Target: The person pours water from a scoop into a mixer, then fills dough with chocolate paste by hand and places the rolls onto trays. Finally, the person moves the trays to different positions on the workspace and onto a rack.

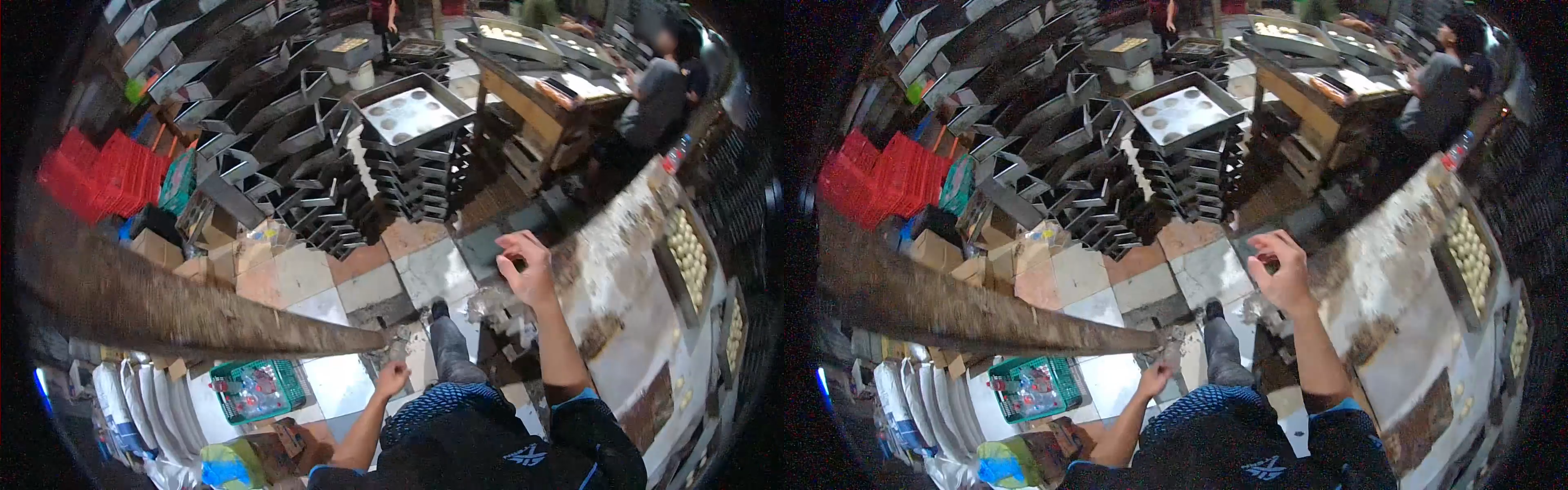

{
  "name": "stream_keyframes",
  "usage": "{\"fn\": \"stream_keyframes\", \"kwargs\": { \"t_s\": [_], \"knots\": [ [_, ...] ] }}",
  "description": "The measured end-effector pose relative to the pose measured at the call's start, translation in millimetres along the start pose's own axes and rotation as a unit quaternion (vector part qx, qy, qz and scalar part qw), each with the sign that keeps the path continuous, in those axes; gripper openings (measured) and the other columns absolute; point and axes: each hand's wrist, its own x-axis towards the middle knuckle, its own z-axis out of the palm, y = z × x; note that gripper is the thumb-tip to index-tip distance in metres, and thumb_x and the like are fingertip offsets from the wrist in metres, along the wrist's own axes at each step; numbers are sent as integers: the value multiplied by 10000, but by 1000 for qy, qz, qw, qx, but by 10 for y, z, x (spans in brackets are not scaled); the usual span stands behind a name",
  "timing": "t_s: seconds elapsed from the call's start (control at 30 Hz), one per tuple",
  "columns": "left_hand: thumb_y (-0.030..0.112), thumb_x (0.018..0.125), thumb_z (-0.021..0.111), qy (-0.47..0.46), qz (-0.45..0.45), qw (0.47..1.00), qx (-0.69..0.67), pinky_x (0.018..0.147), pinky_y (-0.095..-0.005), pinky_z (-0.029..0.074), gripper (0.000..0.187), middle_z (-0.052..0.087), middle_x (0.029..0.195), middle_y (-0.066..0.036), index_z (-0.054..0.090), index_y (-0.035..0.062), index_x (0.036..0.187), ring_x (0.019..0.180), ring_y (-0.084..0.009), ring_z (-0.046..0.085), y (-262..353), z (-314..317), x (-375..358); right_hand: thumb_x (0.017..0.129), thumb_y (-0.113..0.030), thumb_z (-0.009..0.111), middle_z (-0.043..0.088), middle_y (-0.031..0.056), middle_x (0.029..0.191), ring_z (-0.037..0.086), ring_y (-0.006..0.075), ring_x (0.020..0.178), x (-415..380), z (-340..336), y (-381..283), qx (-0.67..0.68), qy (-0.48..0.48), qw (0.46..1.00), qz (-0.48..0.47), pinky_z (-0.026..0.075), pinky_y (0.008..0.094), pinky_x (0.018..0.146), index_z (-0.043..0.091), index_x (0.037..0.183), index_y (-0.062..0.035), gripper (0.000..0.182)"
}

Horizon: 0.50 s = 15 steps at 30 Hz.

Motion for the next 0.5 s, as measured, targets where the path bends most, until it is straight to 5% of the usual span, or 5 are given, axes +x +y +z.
{"fn": "stream_keyframes", "kwargs": {
  "t_s": [0.2, 0.27, 0.3, 0.37, 0.5],
  "knots": [
    [422, 809, 592, 14, -163, 979, 125, 842, -452, 485, 349, 678, 971, -165, 697, 108, 920, 968, -371, 610, -845, -278, -82, 799, -247, 684, 630, 60, 740, 612, 171, 710, 1250, 2236, 2842, 4, 80, 989, 122, 499, 310, 637, 665, 910, -76, 205],
    [309, 868, 524, 12, -203, 969, 138, 796, -471, 493, 268, 687, 946, -141, 703, 111, 884, 881, -350, 640, -1147, -351, -220, 782, -312, 725, 603, 20, 718, 576, 136, 632, 1484, 2673, 2943, 88, -230, 964, 102, 487, 275, 593, 664, 854, -120, 214],
    [232, 889, 477, 155, 43, 896, 414, 747, -468, 510, 255, 687, 941, -125, 701, 109, 901, 834, -308, 651, -1306, -253, -340, 782, -312, 725, 603, 20, 718, 576, 136, 632, 1693, 2828, 2881, 104, -229, 962, 103, 487, 275, 593, 664, 854, -120, 214],
    [205, 899, 470, -49, -184, 926, 327, 675, -470, 519, 246, 688, 880, -113, 693, 102, 910, 772, -294, 652, -1351, -446, -466, 772, -355, 746, 497, -27, 629, 505, 104, 557, 2320, 3036, 2698, 300, -180, 772, 531, 456, 262, 524, 605, 817, -135, 265],
    [232, 901, 482, 25, -341, 936, 85, 663, -476, 517, 251, 688, 865, -118, 696, 102, 909, 768, -303, 651, -1059, -419, -602, 670, -500, 782, 390, -34, 612, 394, 69, 478, 3506, 3559, 3265, 346, 72, 736, 577, 331, 252, 401, 553, 772, -141, 438]
  ]
}}
